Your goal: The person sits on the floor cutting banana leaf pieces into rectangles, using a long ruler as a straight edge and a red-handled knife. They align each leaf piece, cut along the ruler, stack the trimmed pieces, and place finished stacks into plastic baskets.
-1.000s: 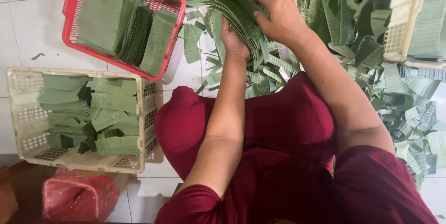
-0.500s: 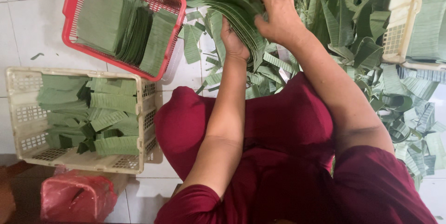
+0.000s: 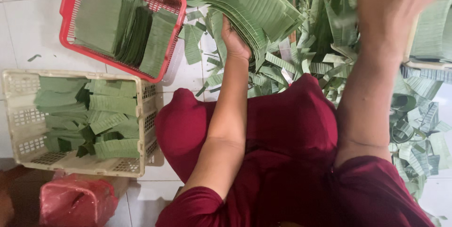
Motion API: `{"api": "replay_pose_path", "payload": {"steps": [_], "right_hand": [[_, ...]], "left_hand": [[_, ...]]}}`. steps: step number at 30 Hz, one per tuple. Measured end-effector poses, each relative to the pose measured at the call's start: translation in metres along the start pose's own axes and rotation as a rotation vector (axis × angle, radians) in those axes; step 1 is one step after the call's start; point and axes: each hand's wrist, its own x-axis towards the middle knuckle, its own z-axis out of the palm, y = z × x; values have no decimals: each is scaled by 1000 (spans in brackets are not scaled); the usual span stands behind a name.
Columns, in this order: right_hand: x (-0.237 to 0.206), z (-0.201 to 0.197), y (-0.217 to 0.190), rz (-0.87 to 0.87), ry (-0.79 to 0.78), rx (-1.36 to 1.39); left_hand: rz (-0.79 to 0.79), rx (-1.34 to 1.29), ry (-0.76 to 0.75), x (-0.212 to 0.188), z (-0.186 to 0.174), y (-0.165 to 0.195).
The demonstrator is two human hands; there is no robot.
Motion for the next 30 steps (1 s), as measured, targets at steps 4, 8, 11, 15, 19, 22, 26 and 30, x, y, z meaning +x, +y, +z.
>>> {"api": "replay_pose_path", "payload": {"steps": [4, 8, 11, 15, 19, 22, 26, 30], "right_hand": [[-5, 30, -66, -31, -370, 522], [-4, 57, -126, -45, -648, 607], [-7, 65, -135, -41, -678, 545], [-17, 80, -134, 6, -705, 441], [-11, 77, -111, 86, -584, 373], [5, 44, -67, 30, -330, 35], [14, 6, -41, -113, -9, -183], [12, 16, -79, -35, -340, 471]], "left_hand": [[-28, -45, -23, -4, 9, -6], [67, 52, -7, -13, 24, -6], [28, 2, -12, -14, 25, -1], [-24, -39, -67, -6, 13, -1], [-24, -66, -62, -4, 6, -1], [40, -36, -17, -4, 7, 3], [20, -37, 29, -2, 11, 6], [-5, -38, 43, -2, 11, -1]]}}
